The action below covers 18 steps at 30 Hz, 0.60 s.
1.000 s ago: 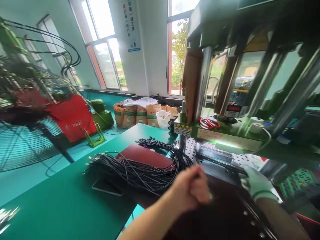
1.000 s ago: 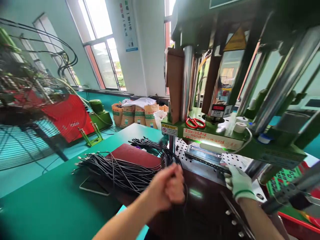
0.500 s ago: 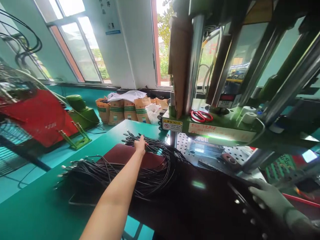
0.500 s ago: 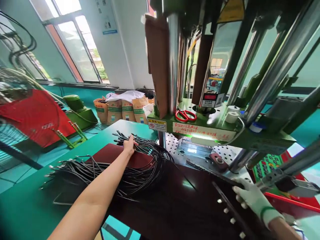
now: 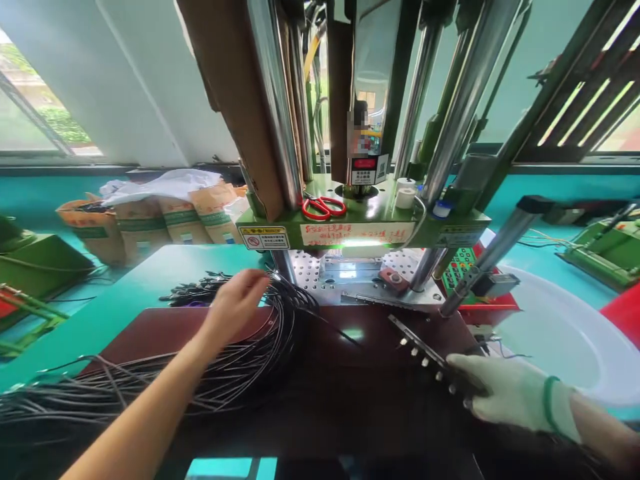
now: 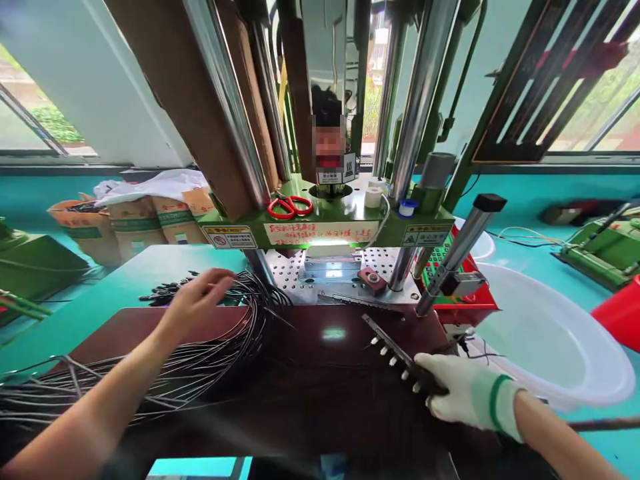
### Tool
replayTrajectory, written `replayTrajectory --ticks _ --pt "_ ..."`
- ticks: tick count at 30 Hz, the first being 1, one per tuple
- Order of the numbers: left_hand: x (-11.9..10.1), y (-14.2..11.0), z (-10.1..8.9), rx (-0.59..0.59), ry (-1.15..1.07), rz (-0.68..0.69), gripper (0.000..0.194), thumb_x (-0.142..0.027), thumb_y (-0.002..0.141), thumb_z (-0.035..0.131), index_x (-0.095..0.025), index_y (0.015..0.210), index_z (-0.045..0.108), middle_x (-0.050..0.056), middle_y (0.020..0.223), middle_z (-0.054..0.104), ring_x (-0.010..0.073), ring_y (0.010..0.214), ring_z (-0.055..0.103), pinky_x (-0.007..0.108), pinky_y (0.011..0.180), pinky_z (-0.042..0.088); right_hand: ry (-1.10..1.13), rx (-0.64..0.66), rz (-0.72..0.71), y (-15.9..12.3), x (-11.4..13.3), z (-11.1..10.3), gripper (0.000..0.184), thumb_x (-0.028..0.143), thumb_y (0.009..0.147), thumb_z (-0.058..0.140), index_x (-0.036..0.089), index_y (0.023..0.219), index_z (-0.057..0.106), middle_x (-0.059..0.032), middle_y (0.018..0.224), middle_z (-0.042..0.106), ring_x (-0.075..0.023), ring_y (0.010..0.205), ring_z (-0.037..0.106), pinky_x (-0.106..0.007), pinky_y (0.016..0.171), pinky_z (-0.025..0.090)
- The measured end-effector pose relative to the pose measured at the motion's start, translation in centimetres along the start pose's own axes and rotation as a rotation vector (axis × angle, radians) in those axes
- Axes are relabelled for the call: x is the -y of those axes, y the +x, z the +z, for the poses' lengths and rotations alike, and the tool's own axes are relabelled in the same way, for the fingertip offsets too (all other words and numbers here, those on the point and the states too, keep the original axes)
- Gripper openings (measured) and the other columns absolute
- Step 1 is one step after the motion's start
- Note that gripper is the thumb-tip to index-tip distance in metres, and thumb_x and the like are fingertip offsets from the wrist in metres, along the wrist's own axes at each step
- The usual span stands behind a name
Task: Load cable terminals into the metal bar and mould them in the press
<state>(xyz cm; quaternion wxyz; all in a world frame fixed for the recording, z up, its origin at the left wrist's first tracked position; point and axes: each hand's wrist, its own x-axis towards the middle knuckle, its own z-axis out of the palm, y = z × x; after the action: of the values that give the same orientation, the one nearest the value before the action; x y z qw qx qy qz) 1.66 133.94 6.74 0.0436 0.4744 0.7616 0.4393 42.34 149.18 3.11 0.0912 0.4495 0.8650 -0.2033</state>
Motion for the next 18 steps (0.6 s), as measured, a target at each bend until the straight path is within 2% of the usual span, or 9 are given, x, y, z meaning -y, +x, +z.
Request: replayTrajectory --ticks 2,3,5,6,8,10,12,15,18 --pt "-5.0 -2.7 1.6 0.243 0.105 0.366 0.024 -0.036 0.078 0.049 -0.022 0.095 0.058 0.005 0.101 0.059 0.0208 0.097 0.049 0.033 0.087 0.033 -0.145 0.107 0.02 -1.9 0.3 0.6 0.067 0.012 0.058 0.054 0.021 0.124 0.05 -0.0108 0.107 0.063 -0.0296 0.093 0.059 -0.037 0.079 0.045" --pt "-7.0 -4.1 2.6 0.354 0.143 0.496 0.023 -0.035 0.079 0.05 -0.023 0.097 0.057 0.005 0.102 0.059 0.0214 0.099 0.048 0.035 0.089 0.031 -0.209 0.116 0.011 -2.4 0.5 0.9 0.068 0.009 0.061 0.05 0.017 0.128 0.044 -0.0132 0.113 0.06 -0.0297 0.098 0.057 -0.038 0.083 0.043" --pt "-9.5 -6.9 4.6 0.543 0.212 0.651 0.016 -0.033 0.083 0.046 -0.022 0.085 0.058 0.004 0.085 0.061 0.0192 0.084 0.051 0.034 0.081 0.032 -0.269 0.07 -0.02 -2.7 0.8 1.3 0.061 0.006 0.065 0.045 0.012 0.125 0.046 -0.0154 0.112 0.059 -0.0286 0.098 0.057 -0.038 0.083 0.041" --pt "-10.0 -8.2 5.5 0.589 0.245 0.682 0.018 -0.031 0.084 0.043 -0.021 0.076 0.057 0.004 0.075 0.06 0.0177 0.075 0.051 0.033 0.075 0.032 -0.295 0.054 -0.032 -2.7 0.8 1.2 0.055 0.006 0.066 0.043 0.012 0.12 0.05 -0.0153 0.108 0.061 -0.0286 0.095 0.058 -0.038 0.081 0.042" --pt "-9.5 -10.7 7.3 0.647 0.288 0.678 0.02 -0.029 0.085 0.042 -0.021 0.071 0.053 0.004 0.067 0.058 0.0174 0.067 0.049 0.032 0.066 0.031 -0.342 0.034 -0.042 -2.1 0.9 0.7 0.042 0.007 0.067 0.043 0.014 0.105 0.058 -0.0133 0.097 0.063 -0.0287 0.087 0.06 -0.037 0.074 0.042" --pt "-8.3 -12.7 8.7 0.734 0.284 0.62 0.011 -0.027 0.083 0.045 -0.021 0.077 0.052 0.004 0.069 0.058 0.0184 0.067 0.05 0.03 0.061 0.031 -0.372 -0.002 -0.036 -1.0 0.9 -0.2 0.031 0.008 0.067 0.044 0.015 0.092 0.061 -0.0127 0.093 0.063 -0.0287 0.084 0.059 -0.036 0.07 0.039" --pt "-7.2 -14.2 9.7 0.829 0.248 0.53 0.008 -0.028 0.081 0.049 -0.022 0.085 0.052 0.005 0.077 0.06 0.02 0.071 0.052 0.03 0.061 0.032 -0.356 -0.045 -0.023 0.5 0.9 -1.1 0.029 0.009 0.067 0.045 0.015 0.091 0.06 -0.0137 0.095 0.062 -0.029 0.084 0.059 -0.035 0.067 0.038" --pt "-6.9 -15.4 10.2 0.89 0.171 0.369 0.013 -0.031 0.08 0.049 -0.021 0.087 0.053 0.007 0.085 0.06 0.0222 0.08 0.053 0.031 0.069 0.036 -0.31 -0.105 -0.005 3.3 1.6 -2.1 0.034 0.008 0.065 0.045 0.016 0.095 0.059 -0.0131 0.095 0.063 -0.0282 0.083 0.06 -0.032 0.062 0.037" --pt "-7.8 -15.2 10.1 0.872 0.117 0.244 0.014 -0.033 0.077 0.051 -0.019 0.076 0.054 0.008 0.086 0.058 0.0236 0.084 0.051 0.035 0.076 0.036 -0.256 -0.169 -0.041 5.9 3.1 -3.0 0.033 0.007 0.064 0.045 0.019 0.09 0.061 -0.0098 0.09 0.065 -0.026 0.082 0.059 -0.03 0.062 0.036"
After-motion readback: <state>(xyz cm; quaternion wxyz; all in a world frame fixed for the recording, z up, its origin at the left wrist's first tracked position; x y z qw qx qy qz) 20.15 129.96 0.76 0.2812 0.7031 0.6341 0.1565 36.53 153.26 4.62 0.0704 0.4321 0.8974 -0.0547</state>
